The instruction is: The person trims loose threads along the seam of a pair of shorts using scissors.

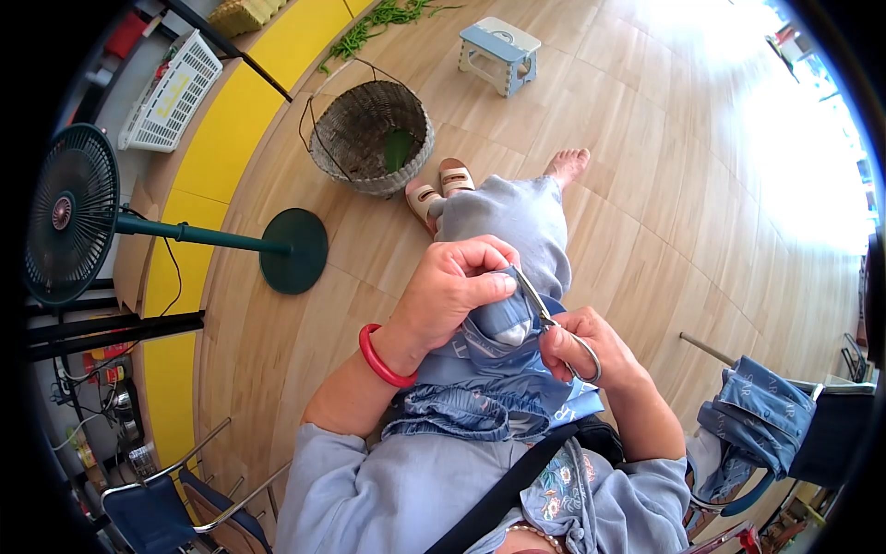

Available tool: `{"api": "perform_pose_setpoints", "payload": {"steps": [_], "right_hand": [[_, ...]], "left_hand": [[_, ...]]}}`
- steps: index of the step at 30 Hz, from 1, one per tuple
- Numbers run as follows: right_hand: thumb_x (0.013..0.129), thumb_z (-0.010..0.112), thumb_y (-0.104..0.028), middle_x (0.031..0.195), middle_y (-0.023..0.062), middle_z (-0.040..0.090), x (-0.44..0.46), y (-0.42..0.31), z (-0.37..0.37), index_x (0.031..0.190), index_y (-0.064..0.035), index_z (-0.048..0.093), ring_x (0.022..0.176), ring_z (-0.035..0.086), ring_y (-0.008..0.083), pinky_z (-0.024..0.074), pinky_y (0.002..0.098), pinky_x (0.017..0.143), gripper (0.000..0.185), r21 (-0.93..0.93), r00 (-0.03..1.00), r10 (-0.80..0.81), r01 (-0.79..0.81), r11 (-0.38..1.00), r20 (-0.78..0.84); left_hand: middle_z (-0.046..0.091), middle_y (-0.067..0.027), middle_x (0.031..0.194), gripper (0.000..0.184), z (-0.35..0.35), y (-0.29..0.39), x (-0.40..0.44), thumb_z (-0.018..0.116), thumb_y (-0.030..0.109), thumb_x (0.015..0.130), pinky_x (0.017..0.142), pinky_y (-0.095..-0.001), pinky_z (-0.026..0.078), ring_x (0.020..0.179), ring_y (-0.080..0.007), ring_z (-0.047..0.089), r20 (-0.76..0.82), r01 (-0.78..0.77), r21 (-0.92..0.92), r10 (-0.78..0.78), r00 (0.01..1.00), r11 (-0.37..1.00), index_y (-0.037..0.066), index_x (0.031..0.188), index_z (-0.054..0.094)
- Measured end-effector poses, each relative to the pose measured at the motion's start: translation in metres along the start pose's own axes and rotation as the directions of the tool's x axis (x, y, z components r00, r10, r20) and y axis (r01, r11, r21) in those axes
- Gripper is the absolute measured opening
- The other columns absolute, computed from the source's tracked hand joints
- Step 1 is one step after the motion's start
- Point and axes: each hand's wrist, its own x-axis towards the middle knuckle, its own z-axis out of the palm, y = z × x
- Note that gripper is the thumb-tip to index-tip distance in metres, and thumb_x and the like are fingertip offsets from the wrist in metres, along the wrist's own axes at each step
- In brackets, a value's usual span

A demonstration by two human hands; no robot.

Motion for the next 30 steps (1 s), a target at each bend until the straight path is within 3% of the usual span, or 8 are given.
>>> {"api": "perform_pose_setpoints", "payload": {"steps": [7, 14, 20, 22, 23, 24, 26, 30], "right_hand": [[0.078, 0.066, -0.054, 0.052, -0.0007, 0.051, 0.001, -0.002, -0.003, 0.064, -0.0027, 0.058, 0.050, 0.049, 0.0064, 0.0363, 0.0222, 0.044, 0.054, -0.077, 0.999, 0.040, -0.043, 0.996, -0.032], [0.076, 0.068, -0.055, 0.051, -0.0010, 0.050, 0.000, -0.003, -0.005, 0.063, -0.0018, 0.058, 0.050, 0.048, 0.0064, 0.0366, 0.0227, 0.044, 0.055, -0.046, 0.994, 0.036, -0.040, 0.998, -0.099], [0.075, 0.075, -0.039, 0.052, -0.0018, 0.050, -0.004, -0.008, -0.010, 0.064, -0.0023, 0.057, 0.049, 0.047, 0.0052, 0.0361, 0.0225, 0.044, 0.042, 0.024, 0.986, -0.002, 0.006, 1.000, -0.165], [0.072, 0.079, -0.024, 0.052, -0.0025, 0.050, 0.001, -0.011, -0.013, 0.066, -0.0033, 0.058, 0.050, 0.046, 0.0043, 0.0363, 0.0220, 0.044, 0.030, -0.137, 0.905, -0.254, 0.219, 0.966, -0.341], [0.070, 0.077, -0.013, 0.059, -0.0001, 0.055, 0.003, -0.016, -0.012, 0.074, -0.0035, 0.059, 0.055, 0.051, 0.0058, 0.0397, 0.0227, 0.049, 0.021, -0.186, 0.890, -0.273, 0.217, 0.958, -0.366], [0.070, 0.077, -0.013, 0.059, -0.0001, 0.055, 0.009, -0.019, -0.009, 0.074, -0.0035, 0.059, 0.055, 0.051, 0.0058, 0.0397, 0.0227, 0.049, 0.021, -0.188, 0.888, -0.274, 0.217, 0.958, -0.368], [0.072, 0.075, -0.010, 0.068, 0.0032, 0.060, 0.021, -0.022, -0.001, 0.082, -0.0025, 0.058, 0.063, 0.055, 0.0081, 0.0432, 0.0239, 0.056, 0.021, -0.397, 0.716, -0.588, 0.449, 0.800, -0.375], [0.074, 0.071, -0.007, 0.072, 0.0054, 0.061, 0.029, -0.028, 0.006, 0.081, -0.0017, 0.054, 0.066, 0.057, 0.0103, 0.0457, 0.0263, 0.060, 0.019, -0.325, 0.782, -0.487, 0.378, 0.867, -0.389]], "left_hand": [[0.057, -0.0058, 0.092, 0.003, 0.001, 0.002, 0.000, 0.061, 0.000, 0.074, 0.077, -0.0224, 0.042, 0.082, -0.0093, 0.052, 0.002, 0.005, -0.006, -0.005, 1.000, 1.000, -0.003, 0.076, 0.061], [0.058, -0.0062, 0.092, 0.004, -0.001, 0.000, 0.000, 0.061, 0.000, 0.074, 0.077, -0.0228, 0.042, 0.082, -0.0097, 0.052, 0.019, 0.005, -0.006, -0.005, 1.000, 1.000, -0.003, 0.077, 0.062], [0.058, -0.0063, 0.092, 0.003, 0.000, 0.001, 0.000, 0.061, 0.000, 0.074, 0.076, -0.0229, 0.043, 0.081, -0.0102, 0.053, 0.020, 0.012, -0.019, -0.012, 1.000, 1.000, -0.003, 0.076, 0.062], [0.058, -0.0057, 0.092, 0.003, 0.001, 0.000, 0.001, 0.061, 0.000, 0.074, 0.076, -0.0223, 0.042, 0.080, -0.0095, 0.053, 0.024, 0.008, -0.012, -0.008, 1.000, 1.000, -0.002, 0.076, 0.062], [0.058, -0.0057, 0.092, 0.003, 0.001, 0.000, 0.001, 0.061, 0.000, 0.074, 0.076, -0.0223, 0.042, 0.080, -0.0095, 0.053, 0.028, 0.008, -0.013, -0.008, 1.000, 1.000, -0.002, 0.076, 0.062], [0.058, -0.0051, 0.092, 0.003, 0.001, 0.000, 0.001, 0.061, 0.000, 0.075, 0.075, -0.0218, 0.042, 0.080, -0.0089, 0.053, 0.031, 0.003, 0.017, -0.003, 1.000, 1.000, -0.002, 0.076, 0.062], [0.058, -0.0045, 0.092, 0.003, 0.003, 0.001, 0.001, 0.061, 0.000, 0.075, 0.075, -0.0213, 0.042, 0.080, -0.0082, 0.052, 0.033, -0.004, 0.049, 0.002, 0.999, 0.999, -0.002, 0.076, 0.062], [0.058, -0.0030, 0.094, 0.002, 0.002, 0.000, 0.000, 0.061, -0.003, 0.075, 0.074, -0.0203, 0.042, 0.081, -0.0071, 0.052, 0.033, -0.005, 0.074, 0.003, 0.999, 0.997, -0.002, 0.077, 0.061]]}}
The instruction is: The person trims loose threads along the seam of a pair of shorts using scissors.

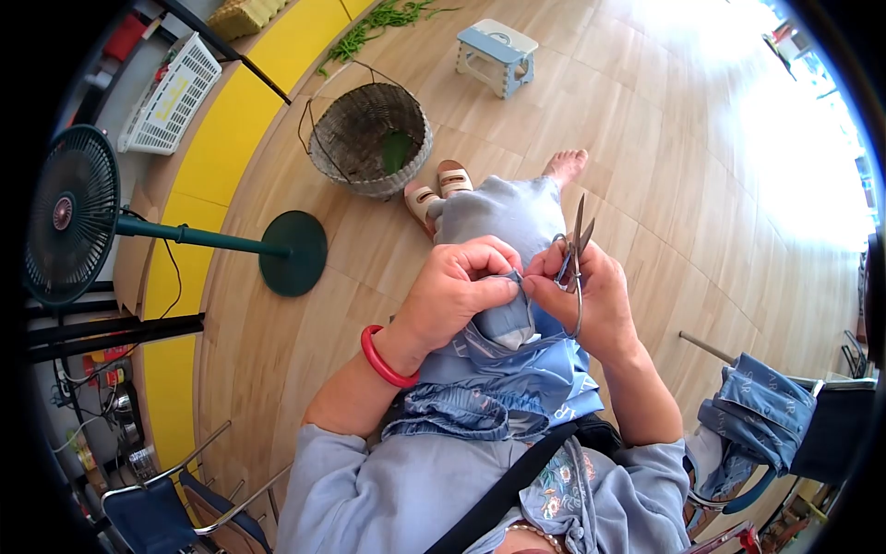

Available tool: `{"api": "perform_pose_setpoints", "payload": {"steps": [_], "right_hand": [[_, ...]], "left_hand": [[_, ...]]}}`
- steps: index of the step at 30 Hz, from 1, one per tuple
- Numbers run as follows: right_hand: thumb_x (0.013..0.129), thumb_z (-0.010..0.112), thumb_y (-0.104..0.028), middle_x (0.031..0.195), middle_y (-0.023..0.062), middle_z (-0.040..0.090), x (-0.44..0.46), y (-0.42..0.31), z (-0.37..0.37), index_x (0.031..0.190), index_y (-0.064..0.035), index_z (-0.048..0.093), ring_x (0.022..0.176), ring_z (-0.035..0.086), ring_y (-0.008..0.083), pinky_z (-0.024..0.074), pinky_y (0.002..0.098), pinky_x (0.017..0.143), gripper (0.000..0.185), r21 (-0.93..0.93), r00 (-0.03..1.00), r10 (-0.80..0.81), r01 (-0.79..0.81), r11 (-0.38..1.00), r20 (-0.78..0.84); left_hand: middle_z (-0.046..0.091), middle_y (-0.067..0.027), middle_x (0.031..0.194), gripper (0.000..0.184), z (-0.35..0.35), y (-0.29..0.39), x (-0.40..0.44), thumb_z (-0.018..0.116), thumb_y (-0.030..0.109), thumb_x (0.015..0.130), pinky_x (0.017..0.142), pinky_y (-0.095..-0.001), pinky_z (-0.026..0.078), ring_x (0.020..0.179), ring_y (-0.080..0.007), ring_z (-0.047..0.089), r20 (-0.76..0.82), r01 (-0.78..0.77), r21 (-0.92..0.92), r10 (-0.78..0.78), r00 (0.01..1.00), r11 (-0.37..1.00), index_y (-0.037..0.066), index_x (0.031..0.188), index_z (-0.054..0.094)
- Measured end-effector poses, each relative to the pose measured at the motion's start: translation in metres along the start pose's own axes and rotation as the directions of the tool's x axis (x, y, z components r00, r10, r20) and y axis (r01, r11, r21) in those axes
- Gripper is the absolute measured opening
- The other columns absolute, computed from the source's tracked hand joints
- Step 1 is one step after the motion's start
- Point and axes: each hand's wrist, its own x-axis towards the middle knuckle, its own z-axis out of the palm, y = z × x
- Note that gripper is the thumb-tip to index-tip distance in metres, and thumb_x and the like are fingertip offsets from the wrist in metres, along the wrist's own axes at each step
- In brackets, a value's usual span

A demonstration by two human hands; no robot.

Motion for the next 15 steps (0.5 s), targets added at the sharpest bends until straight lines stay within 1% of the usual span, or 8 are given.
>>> {"api": "perform_pose_setpoints", "payload": {"steps": [3, 5, 7, 9, 11, 13, 15], "right_hand": [[0.075, 0.068, -0.006, 0.071, 0.0055, 0.060, 0.0007, 0.0000, 0.0024, 0.080, -0.0016, 0.053, 0.065, 0.055, 0.0106, 0.0455, 0.0266, 0.060, 0.016, 0.014, 1.000, 0.022, -0.022, 1.000, -0.001], [0.075, 0.067, -0.006, 0.070, 0.0054, 0.059, 0.0021, 0.0001, 0.0031, 0.079, -0.0016, 0.052, 0.063, 0.054, 0.0100, 0.0451, 0.0262, 0.059, 0.015, -0.014, 1.000, 0.031, -0.031, 0.999, -0.001], [0.075, 0.065, -0.006, 0.068, 0.0053, 0.058, 0.0034, 0.0003, 0.0045, 0.079, -0.0016, 0.052, 0.062, 0.052, 0.0094, 0.0446, 0.0258, 0.059, 0.015, -0.042, 0.999, 0.037, -0.037, 0.998, 0.003], [0.074, 0.063, -0.005, 0.065, 0.0033, 0.055, 0.0044, 0.0008, 0.0065, 0.079, -0.0022, 0.051, 0.061, 0.049, 0.0079, 0.0430, 0.0247, 0.057, 0.013, 0.040, 0.984, 0.180, -0.180, 0.983, 0.007], [0.075, 0.063, -0.005, 0.065, 0.0018, 0.054, 0.0035, 0.0021, 0.0075, 0.078, -0.0027, 0.051, 0.061, 0.048, 0.0070, 0.0423, 0.0243, 0.056, 0.013, 0.069, 0.981, 0.192, -0.192, 0.979, 0.009], [0.075, 0.063, -0.005, 0.065, 0.0002, 0.053, 0.0023, 0.0031, 0.0090, 0.078, -0.0032, 0.050, 0.061, 0.046, 0.0061, 0.0416, 0.0239, 0.056, 0.013, 0.100, 0.979, 0.206, -0.205, 0.974, 0.009], [0.075, 0.062, -0.005, 0.066, -0.0019, 0.052, 0.0017, 0.0032, 0.0107, 0.076, -0.0040, 0.050, 0.062, 0.045, 0.0055, 0.0408, 0.0233, 0.055, 0.012, 0.218, 0.966, 0.258, -0.250, 0.943, -0.006]], "left_hand": [[0.057, -0.0029, 0.095, 0.003, 0.0006, -0.0006, 0.0000, 0.061, -0.004, 0.074, 0.073, -0.0201, 0.042, 0.081, -0.0069, 0.052, -0.003, -0.010, 0.016, 0.010, 1.000, 1.000, -0.002, 0.076, 0.060], [0.057, -0.0029, 0.096, 0.004, 0.0014, -0.0006, 0.0009, 0.061, -0.005, 0.073, 0.072, -0.0200, 0.042, 0.081, -0.0069, 0.051, 0.002, -0.019, 0.029, 0.019, 1.000, 0.999, -0.002, 0.075, 0.060], [0.057, -0.0035, 0.096, 0.004, 0.0004, -0.0003, 0.0006, 0.061, -0.006, 0.072, 0.071, -0.0202, 0.041, 0.081, -0.0071, 0.051, -0.008, -0.045, 0.114, 0.046, 0.999, 0.992, -0.002, 0.073, 0.060], [0.057, -0.0038, 0.096, 0.004, 0.0001, 0.0001, 0.0005, 0.060, -0.006, 0.072, 0.071, -0.0202, 0.041, 0.081, -0.0074, 0.051, -0.014, -0.069, 0.115, 0.071, 0.997, 0.991, -0.002, 0.072, 0.059], [0.057, -0.0041, 0.096, 0.004, 0.0001, 0.0000, 0.0003, 0.060, -0.006, 0.072, 0.071, -0.0203, 0.041, 0.081, -0.0076, 0.051, -0.020, -0.092, 0.119, 0.095, 0.995, 0.989, -0.002, 0.070, 0.059], [0.058, -0.0011, 0.093, 0.002, 0.0008, -0.0012, -0.0005, 0.061, -0.003, 0.073, 0.067, -0.0193, 0.042, 0.076, -0.0048, 0.051, -0.041, -0.116, 0.111, 0.121, 0.992, 0.987, -0.003, 0.072, 0.059], [0.058, -0.0013, 0.093, 0.003, 0.0011, 0.0003, -0.0014, 0.061, -0.003, 0.073, 0.068, -0.0198, 0.042, 0.077, -0.0053, 0.052, -0.056, -0.099, 0.095, 0.105, 0.993, 0.991, -0.004, 0.073, 0.059]]}}
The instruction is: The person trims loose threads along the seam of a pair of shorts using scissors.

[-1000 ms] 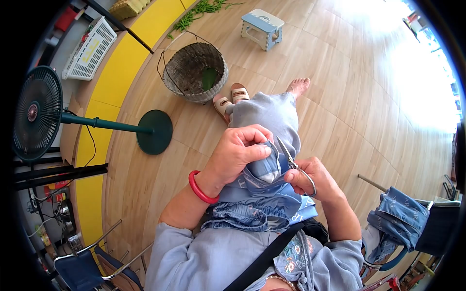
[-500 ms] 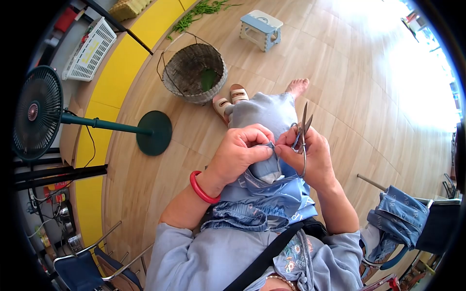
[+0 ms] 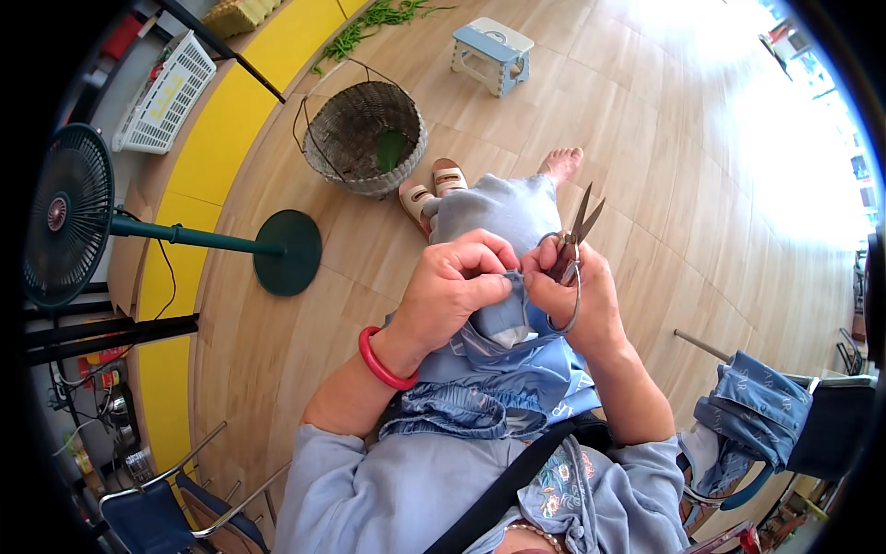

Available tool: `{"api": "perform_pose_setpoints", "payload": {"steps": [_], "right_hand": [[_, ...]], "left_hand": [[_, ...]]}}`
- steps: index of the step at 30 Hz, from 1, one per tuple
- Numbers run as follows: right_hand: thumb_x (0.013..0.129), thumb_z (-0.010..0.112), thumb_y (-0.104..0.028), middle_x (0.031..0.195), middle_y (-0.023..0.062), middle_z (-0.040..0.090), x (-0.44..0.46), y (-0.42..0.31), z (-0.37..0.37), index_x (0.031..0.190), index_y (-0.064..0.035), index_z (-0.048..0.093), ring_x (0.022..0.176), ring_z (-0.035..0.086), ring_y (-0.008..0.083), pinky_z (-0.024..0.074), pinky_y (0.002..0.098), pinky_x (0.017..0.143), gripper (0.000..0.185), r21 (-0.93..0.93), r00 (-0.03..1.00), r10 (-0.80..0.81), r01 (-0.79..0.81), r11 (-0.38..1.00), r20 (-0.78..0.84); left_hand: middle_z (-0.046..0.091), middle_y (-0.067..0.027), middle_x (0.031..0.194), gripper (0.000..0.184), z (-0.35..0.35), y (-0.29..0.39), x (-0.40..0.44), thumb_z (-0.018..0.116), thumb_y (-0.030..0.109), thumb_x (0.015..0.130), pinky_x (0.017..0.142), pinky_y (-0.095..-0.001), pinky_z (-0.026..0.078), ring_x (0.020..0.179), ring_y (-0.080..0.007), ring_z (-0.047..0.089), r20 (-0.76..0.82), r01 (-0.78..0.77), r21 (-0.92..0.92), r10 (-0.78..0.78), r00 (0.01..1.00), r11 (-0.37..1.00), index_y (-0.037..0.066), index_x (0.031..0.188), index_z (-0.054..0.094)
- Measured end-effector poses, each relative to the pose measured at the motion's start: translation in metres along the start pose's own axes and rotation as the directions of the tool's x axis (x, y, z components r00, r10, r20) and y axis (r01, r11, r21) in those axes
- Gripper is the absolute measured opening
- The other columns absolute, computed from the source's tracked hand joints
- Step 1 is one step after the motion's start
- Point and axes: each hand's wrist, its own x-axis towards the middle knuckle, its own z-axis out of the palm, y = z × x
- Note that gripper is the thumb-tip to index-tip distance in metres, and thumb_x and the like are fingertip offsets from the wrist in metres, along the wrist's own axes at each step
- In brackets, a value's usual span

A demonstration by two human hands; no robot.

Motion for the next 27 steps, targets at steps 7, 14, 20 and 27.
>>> {"api": "perform_pose_setpoints", "payload": {"steps": [7, 14, 20, 27], "right_hand": [[0.076, 0.062, -0.006, 0.066, -0.0027, 0.052, -0.002, -0.005, -0.001, 0.075, -0.0042, 0.050, 0.063, 0.045, 0.0048, 0.0407, 0.0223, 0.056, 0.013, -0.053, 0.995, -0.098, 0.098, 0.994, 0.006], [0.076, 0.063, -0.008, 0.068, -0.0008, 0.054, 0.000, -0.003, -0.002, 0.076, -0.0034, 0.051, 0.063, 0.045, 0.0046, 0.0398, 0.0213, 0.055, 0.013, -0.051, 1.000, -0.014, 0.015, 0.999, 0.026], [0.076, 0.065, -0.009, 0.067, -0.0019, 0.053, 0.006, 0.003, 0.000, 0.076, -0.0033, 0.052, 0.060, 0.045, 0.0040, 0.0382, 0.0206, 0.052, 0.014, 0.079, 1.000, 0.016, -0.018, 0.997, 0.026], [0.083, 0.060, -0.031, 0.070, 0.0028, 0.057, 0.000, -0.005, -0.019, 0.073, -0.0036, 0.055, 0.061, 0.050, 0.0080, 0.0375, 0.0212, 0.054, 0.029, -0.027, 0.989, 0.100, -0.098, 0.995, 0.113]], "left_hand": [[0.057, -0.0037, 0.098, 0.003, 0.005, 0.004, 0.000, 0.061, -0.003, 0.077, 0.072, -0.0211, 0.044, 0.083, -0.0075, 0.053, 0.010, -0.033, 0.081, 0.032, 0.999, 0.996, -0.003, 0.080, 0.060], [0.058, -0.0045, 0.095, 0.003, 0.001, 0.004, -0.002, 0.061, -0.004, 0.074, 0.069, -0.0201, 0.042, 0.080, -0.0070, 0.053, 0.038, -0.177, 0.345, 0.174, 0.984, 0.922, -0.004, 0.074, 0.058], [0.059, -0.0041, 0.093, 0.002, 0.000, 0.003, 0.000, 0.061, -0.004, 0.072, 0.068, -0.0206, 0.041, 0.078, -0.0070, 0.051, -0.032, -0.015, 0.043, 0.016, 0.999, 0.999, -0.003, 0.072, 0.059], [0.059, -0.0045, 0.090, 0.003, -0.002, 0.008, 0.001, 0.060, 0.000, 0.074, 0.072, -0.0217, 0.040, 0.077, -0.0080, 0.050, -0.017, 0.088, 0.027, -0.088, 0.996, 0.996, -0.002, 0.072, 0.061]]}}
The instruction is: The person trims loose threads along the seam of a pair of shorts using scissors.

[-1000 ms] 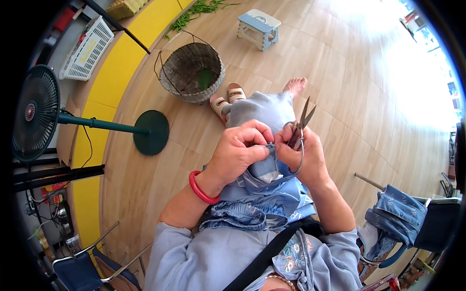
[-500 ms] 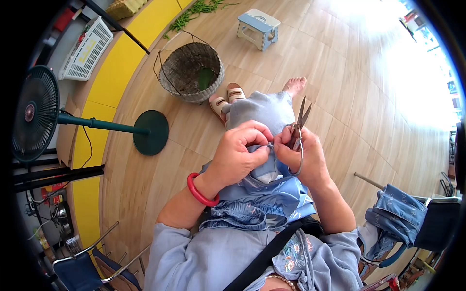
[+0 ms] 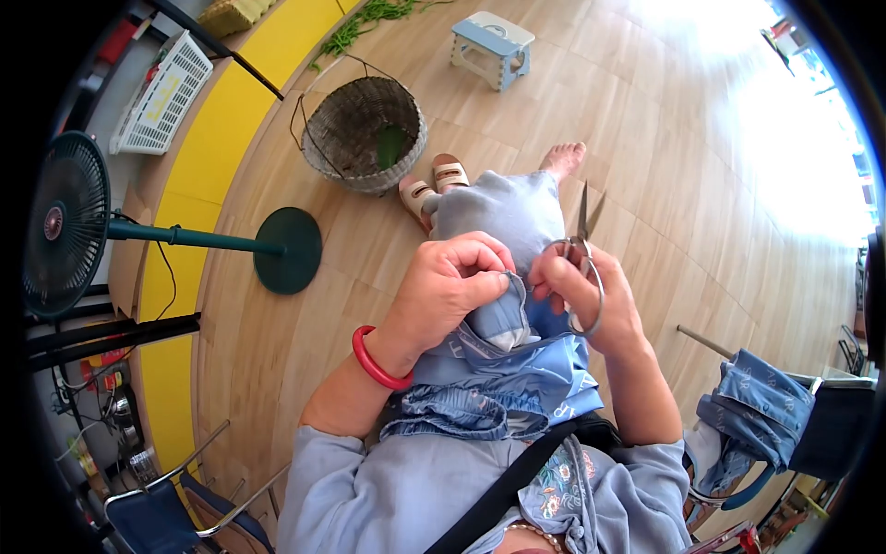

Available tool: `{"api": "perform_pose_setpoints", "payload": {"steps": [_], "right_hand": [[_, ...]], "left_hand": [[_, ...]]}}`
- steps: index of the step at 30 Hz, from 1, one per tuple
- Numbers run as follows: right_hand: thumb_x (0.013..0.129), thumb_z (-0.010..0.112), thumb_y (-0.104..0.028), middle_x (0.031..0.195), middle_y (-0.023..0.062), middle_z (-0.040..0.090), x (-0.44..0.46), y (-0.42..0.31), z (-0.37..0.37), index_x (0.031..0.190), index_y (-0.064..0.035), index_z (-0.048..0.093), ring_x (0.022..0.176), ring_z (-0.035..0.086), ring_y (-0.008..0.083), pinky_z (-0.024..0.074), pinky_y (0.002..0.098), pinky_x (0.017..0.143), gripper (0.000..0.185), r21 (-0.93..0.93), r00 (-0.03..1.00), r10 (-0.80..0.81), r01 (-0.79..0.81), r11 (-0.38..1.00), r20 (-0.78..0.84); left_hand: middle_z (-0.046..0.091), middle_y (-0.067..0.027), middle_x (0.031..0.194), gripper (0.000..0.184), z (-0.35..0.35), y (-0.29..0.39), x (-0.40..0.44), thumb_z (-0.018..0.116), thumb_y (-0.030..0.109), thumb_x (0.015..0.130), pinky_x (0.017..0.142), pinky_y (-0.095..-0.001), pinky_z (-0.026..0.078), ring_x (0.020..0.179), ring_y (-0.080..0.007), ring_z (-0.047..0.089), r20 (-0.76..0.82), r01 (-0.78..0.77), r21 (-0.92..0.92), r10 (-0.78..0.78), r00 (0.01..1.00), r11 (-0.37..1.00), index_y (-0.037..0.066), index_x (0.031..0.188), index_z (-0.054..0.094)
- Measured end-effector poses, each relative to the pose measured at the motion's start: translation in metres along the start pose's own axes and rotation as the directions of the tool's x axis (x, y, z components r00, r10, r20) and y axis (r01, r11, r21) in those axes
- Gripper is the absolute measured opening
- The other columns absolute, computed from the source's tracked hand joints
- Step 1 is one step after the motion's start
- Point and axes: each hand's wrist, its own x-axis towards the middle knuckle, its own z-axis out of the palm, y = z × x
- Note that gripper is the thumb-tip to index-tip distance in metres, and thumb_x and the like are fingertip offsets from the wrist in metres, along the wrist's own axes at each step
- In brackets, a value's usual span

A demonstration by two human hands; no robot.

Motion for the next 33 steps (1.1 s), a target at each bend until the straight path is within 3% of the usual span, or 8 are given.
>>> {"api": "perform_pose_setpoints", "payload": {"steps": [1, 2, 4, 9, 12, 21, 33], "right_hand": [[0.087, 0.052, -0.045, 0.067, 0.0039, 0.057, -0.005, 0.000, 0.002, 0.074, -0.0020, 0.057, 0.060, 0.050, 0.0091, 0.0381, 0.0215, 0.054, 0.045, -0.016, 0.997, -0.075, 0.075, 0.997, -0.027], [0.087, 0.052, -0.045, 0.067, 0.0039, 0.057, -0.009, 0.004, -0.003, 0.074, -0.0020, 0.057, 0.060, 0.050, 0.0091, 0.0381, 0.0215, 0.054, 0.045, -0.017, 0.997, -0.074, 0.074, 0.997, -0.024], [0.088, 0.049, -0.051, 0.063, 0.0046, 0.056, -0.016, 0.011, -0.015, 0.069, -0.0018, 0.057, 0.060, 0.051, 0.0095, 0.0391, 0.0223, 0.054, 0.053, -0.040, 0.975, -0.114, 0.124, 0.992, 0.193], [0.086, 0.049, -0.058, 0.054, 0.0031, 0.054, -0.037, 0.008, -0.020, 0.061, -0.0025, 0.056, 0.051, 0.052, 0.0101, 0.0381, 0.0237, 0.047, 0.062, -0.150, 0.888, 0.176, -0.123, 0.981, 0.426], [0.085, 0.052, -0.058, 0.054, 0.0026, 0.054, -0.037, 0.001, -0.019, 0.061, -0.0029, 0.056, 0.051, 0.052, 0.0091, 0.0380, 0.0229, 0.046, 0.060, -0.230, 0.882, 0.272, -0.193, 0.954, 0.385], [0.086, 0.055, -0.054, 0.052, -0.0004, 0.052, -0.033, 0.000, -0.017, 0.059, -0.0031, 0.055, 0.048, 0.048, 0.0065, 0.0359, 0.0221, 0.043, 0.057, -0.294, 0.887, 0.301, -0.201, 0.934, 0.350], [0.085, 0.059, -0.050, 0.052, -0.0006, 0.050, -0.035, 0.011, -0.008, 0.062, -0.0036, 0.055, 0.047, 0.047, 0.0054, 0.0339, 0.0207, 0.042, 0.052, -0.203, 0.922, 0.258, -0.205, 0.958, 0.289]], "left_hand": [[0.059, -0.0046, 0.090, 0.003, 0.000, 0.000, 0.000, 0.059, 0.000, 0.074, 0.072, -0.0216, 0.040, 0.078, -0.0082, 0.050, 0.005, 0.001, 0.002, -0.001, 1.000, 1.000, -0.002, 0.072, 0.061], [0.059, -0.0046, 0.090, 0.003, -0.001, -0.001, 0.000, 0.059, 0.000, 0.074, 0.072, -0.0216, 0.040, 0.078, -0.0082, 0.050, 0.002, 0.001, 0.001, -0.001, 1.000, 1.000, -0.002, 0.072, 0.061], [0.059, -0.0048, 0.089, 0.003, -0.001, -0.001, 0.001, 0.059, -0.001, 0.074, 0.072, -0.0216, 0.041, 0.078, -0.0083, 0.051, 0.014, 0.009, -0.019, -0.009, 1.000, 1.000, -0.003, 0.072, 0.061], [0.059, -0.0047, 0.088, 0.003, -0.002, -0.004, 0.003, 0.058, -0.001, 0.075, 0.072, -0.0214, 0.041, 0.078, -0.0082, 0.051, 0.029, 0.001, -0.006, -0.001, 1.000, 1.000, -0.003, 0.073, 0.060], [0.058, -0.0045, 0.089, 0.003, -0.001, -0.004, 0.002, 0.058, -0.002, 0.075, 0.072, -0.0209, 0.041, 0.079, -0.0078, 0.051, 0.036, 0.008, 0.002, -0.008, 0.999, 1.000, -0.003, 0.074, 0.060], [0.058, -0.0037, 0.089, 0.003, -0.003, -0.006, 0.003, 0.057, -0.003, 0.077, 0.072, -0.0203, 0.042, 0.079, -0.0069, 0.051, 0.061, 0.006, -0.012, -0.005, 0.998, 1.000, -0.003, 0.075, 0.060], [0.058, -0.0033, 0.090, 0.003, -0.003, -0.006, 0.002, 0.058, -0.003, 0.077, 0.071, -0.0197, 0.042, 0.079, -0.0064, 0.051, 0.050, 0.013, -0.025, -0.011, 0.999, 1.000, -0.003, 0.076, 0.060]]}}
